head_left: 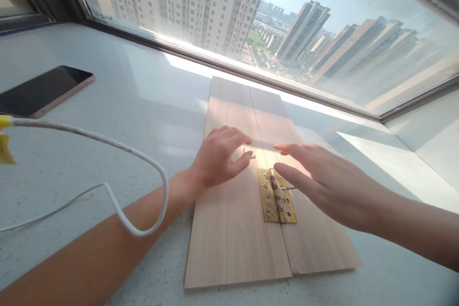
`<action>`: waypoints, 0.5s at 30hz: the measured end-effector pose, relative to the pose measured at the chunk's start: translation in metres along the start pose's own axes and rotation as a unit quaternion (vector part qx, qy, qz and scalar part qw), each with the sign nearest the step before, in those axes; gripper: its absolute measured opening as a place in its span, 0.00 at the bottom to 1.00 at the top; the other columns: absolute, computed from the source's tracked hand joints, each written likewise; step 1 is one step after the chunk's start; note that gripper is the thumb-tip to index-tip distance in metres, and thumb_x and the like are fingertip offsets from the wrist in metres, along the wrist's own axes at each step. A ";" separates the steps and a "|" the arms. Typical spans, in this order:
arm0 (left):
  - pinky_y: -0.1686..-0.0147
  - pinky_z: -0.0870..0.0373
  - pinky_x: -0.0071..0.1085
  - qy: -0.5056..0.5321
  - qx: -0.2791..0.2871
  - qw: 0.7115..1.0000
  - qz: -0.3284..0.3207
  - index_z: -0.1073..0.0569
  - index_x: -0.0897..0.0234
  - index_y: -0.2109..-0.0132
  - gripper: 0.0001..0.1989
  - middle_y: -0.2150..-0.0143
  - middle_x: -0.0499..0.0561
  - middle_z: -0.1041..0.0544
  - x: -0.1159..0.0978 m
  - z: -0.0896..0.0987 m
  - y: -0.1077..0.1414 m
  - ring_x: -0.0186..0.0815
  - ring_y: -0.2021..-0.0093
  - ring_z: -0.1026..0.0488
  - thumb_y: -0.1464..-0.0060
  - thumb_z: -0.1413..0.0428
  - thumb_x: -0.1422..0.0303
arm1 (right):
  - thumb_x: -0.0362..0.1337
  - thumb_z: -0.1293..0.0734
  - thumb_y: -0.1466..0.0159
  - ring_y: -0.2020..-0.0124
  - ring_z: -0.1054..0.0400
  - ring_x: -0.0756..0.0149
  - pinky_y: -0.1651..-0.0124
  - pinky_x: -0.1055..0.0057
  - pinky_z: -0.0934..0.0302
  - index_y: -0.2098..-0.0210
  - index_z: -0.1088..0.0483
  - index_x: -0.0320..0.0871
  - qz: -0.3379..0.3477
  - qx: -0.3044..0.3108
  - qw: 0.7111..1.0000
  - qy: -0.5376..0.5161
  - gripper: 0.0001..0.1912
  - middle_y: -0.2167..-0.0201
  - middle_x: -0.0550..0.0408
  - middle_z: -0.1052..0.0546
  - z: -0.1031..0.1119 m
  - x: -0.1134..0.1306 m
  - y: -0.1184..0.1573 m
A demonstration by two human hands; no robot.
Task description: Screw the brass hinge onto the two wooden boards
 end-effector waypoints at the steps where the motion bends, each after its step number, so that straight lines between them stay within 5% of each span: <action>1: 0.55 0.33 0.37 0.021 0.028 0.999 -0.028 0.27 0.63 0.60 0.06 0.61 0.51 0.22 -0.011 -0.005 0.000 0.39 0.59 0.27 0.44 0.45 0.68 | 0.55 0.49 0.32 0.44 0.36 0.51 0.49 0.51 0.38 0.41 0.37 0.48 0.014 -0.041 0.999 -0.028 0.28 0.45 0.48 0.28 0.005 0.001 0.004; 5: 0.60 0.29 0.35 0.156 0.115 0.978 -0.073 0.30 0.64 0.55 0.13 0.58 0.54 0.22 -0.053 -0.027 -0.001 0.39 0.59 0.25 0.45 0.41 0.63 | 0.50 0.49 0.30 0.40 0.41 0.50 0.43 0.50 0.42 0.40 0.40 0.47 0.059 -0.168 0.977 -0.119 0.25 0.41 0.45 0.33 0.015 0.003 0.024; 9: 0.60 0.27 0.33 0.265 0.114 0.956 -0.052 0.32 0.62 0.54 0.16 0.54 0.55 0.22 -0.080 -0.045 -0.010 0.39 0.56 0.24 0.49 0.37 0.65 | 0.46 0.52 0.29 0.36 0.46 0.51 0.42 0.52 0.43 0.39 0.44 0.49 0.078 -0.227 0.951 -0.195 0.23 0.37 0.45 0.39 0.014 0.002 0.037; 15: 0.61 0.27 0.30 0.285 0.107 0.950 -0.064 0.31 0.58 0.51 0.15 0.63 0.47 0.21 -0.092 -0.061 -0.025 0.34 0.62 0.24 0.46 0.42 0.72 | 0.48 0.56 0.29 0.35 0.47 0.54 0.41 0.55 0.43 0.41 0.44 0.50 0.013 -0.314 0.902 -0.295 0.23 0.36 0.48 0.40 0.015 -0.026 0.039</action>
Point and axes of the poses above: each hand's wrist, its own y-axis away from the middle knuckle, its own z-axis out of the back of the hand, x = y × z, the point moved 8 cm from there along -y, towards the middle knuckle
